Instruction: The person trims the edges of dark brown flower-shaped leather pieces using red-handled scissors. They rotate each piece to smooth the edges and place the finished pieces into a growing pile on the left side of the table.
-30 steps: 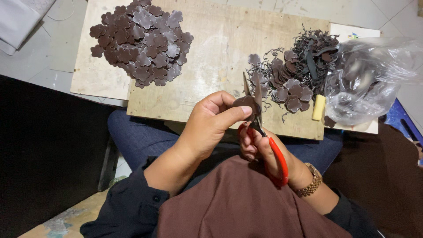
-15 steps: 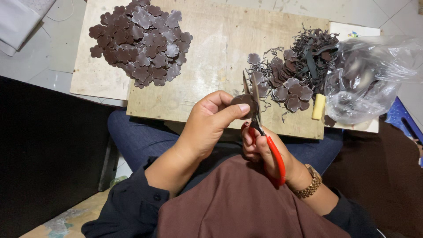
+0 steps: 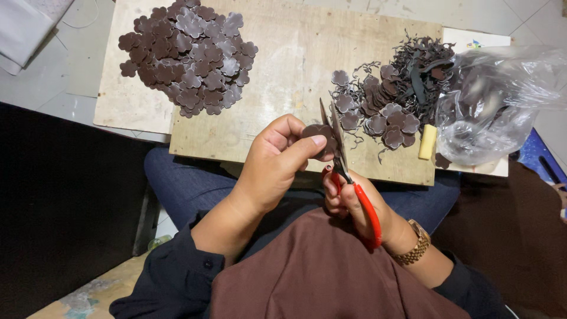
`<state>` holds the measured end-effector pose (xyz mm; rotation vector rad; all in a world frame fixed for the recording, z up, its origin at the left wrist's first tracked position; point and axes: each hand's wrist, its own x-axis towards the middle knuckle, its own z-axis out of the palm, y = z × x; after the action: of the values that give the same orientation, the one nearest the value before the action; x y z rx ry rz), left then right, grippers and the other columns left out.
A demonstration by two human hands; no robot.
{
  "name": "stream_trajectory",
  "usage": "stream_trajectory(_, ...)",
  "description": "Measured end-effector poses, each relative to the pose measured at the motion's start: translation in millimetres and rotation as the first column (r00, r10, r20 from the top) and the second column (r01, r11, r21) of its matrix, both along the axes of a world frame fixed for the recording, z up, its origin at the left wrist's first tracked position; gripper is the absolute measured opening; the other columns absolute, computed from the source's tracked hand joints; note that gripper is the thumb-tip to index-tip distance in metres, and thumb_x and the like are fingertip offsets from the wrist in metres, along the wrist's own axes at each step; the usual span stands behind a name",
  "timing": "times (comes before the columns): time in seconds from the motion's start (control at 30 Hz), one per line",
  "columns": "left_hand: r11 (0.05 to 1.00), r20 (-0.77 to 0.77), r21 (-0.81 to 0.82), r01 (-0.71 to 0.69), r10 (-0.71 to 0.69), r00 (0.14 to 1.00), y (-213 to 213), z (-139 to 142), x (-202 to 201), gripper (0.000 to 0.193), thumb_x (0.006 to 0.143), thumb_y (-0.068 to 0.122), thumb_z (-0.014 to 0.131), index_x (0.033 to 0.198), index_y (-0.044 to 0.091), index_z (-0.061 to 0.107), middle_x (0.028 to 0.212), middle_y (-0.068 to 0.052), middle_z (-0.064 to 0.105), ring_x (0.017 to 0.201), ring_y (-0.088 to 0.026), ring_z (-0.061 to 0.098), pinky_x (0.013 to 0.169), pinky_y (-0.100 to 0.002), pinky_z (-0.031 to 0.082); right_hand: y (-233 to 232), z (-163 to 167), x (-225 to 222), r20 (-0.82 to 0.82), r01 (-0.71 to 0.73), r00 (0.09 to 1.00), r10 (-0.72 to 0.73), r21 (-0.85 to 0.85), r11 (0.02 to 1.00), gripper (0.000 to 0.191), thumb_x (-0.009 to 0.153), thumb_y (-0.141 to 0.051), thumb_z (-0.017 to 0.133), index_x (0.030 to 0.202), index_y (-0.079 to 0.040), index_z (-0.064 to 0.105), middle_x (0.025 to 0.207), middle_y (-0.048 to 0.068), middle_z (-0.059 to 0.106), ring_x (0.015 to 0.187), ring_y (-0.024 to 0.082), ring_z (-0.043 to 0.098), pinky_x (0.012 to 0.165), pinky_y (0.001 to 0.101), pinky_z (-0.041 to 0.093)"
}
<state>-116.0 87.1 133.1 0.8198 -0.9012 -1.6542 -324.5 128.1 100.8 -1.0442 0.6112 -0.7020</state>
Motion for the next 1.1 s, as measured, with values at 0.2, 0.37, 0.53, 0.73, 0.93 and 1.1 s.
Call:
stream_trajectory(0.2,0.999,-0.051,0.039,-0.001,0.003,0.999,0.1,3.7,1.9,0.010,0.098,0.009,0.067,0.096,0.007,0.058,0.092,-0.004,0.072,0.086,-0.012,0.074,0.061,-0.020,0.047,-1.7,1.5,-0.2,-0.013,-0.032,0.999,0.032,-0.028,0.999,0.055,0.102,-0.062,0.052,0.099,-0.007,0.045,0.081,-0.004,0.035,0.069,0.008,0.029,0.061,0.0240,0.031)
stream_trajectory(0.37,1.000,-0.081,0.029,-0.007,0.010,0.997,-1.9,2.5,4.7,0.009,0.098,0.005,0.068,0.098,0.005,0.059,0.090,-0.006,0.071,0.082,-0.012,0.072,0.060,-0.019,0.045,-2.6,3.2,-0.1,-0.051,-0.043,0.998,0.040,-0.049,0.998,0.054,0.103,-0.062,0.049,0.098,-0.008,0.045,0.078,-0.004,0.035,0.066,0.008,0.029,0.058,0.0233,0.030)
stream_trajectory(0.53,1.000,-0.072,0.010,-0.013,0.013,0.997,-3.0,1.2,6.5,0.007,0.098,0.005,0.067,0.099,0.004,0.059,0.087,-0.009,0.073,0.073,-0.007,0.064,0.060,-0.019,0.044,-2.8,2.9,-1.6,-0.093,-0.049,0.995,0.041,-0.081,0.996,0.053,0.103,-0.061,0.048,0.097,-0.008,0.046,0.075,-0.005,0.034,0.063,0.007,0.028,0.055,0.0232,0.029)
stream_trajectory(0.73,0.999,-0.069,-0.011,-0.037,0.036,0.997,-3.3,2.3,7.1,0.009,0.096,0.003,0.069,0.101,0.003,0.060,0.088,-0.004,0.070,0.079,-0.007,0.066,0.063,-0.019,0.046,-3.5,-0.9,-2.2,-0.093,-0.047,0.995,0.039,-0.079,0.996,0.052,0.103,-0.059,0.049,0.097,-0.008,0.046,0.072,-0.005,0.034,0.060,0.007,0.027,0.053,0.0235,0.028)
stream_trajectory(0.93,0.997,0.015,0.005,-0.078,0.078,0.997,-5.8,3.1,10.9,0.008,0.099,0.011,0.067,0.100,0.004,0.069,0.089,-0.002,0.072,0.076,-0.004,0.058,0.068,-0.021,0.046,-3.9,2.8,-1.2,-0.131,-0.034,0.991,0.027,-0.052,0.998,0.057,0.101,-0.061,0.051,0.102,-0.005,0.049,0.075,-0.004,0.035,0.062,0.008,0.029,0.055,0.0236,0.029)
stream_trajectory(1.1,0.999,0.066,-0.024,-0.048,0.049,0.997,-6.6,2.1,16.6,0.009,0.097,0.014,0.068,0.094,0.006,0.068,0.090,-0.001,0.073,0.079,-0.005,0.061,0.072,-0.023,0.050,-5.4,6.6,3.2,-0.068,-0.087,0.995,0.079,-0.123,0.988,0.061,0.103,-0.065,0.050,0.105,-0.004,0.047,0.084,-0.002,0.036,0.073,0.009,0.033,0.065,0.0250,0.035)
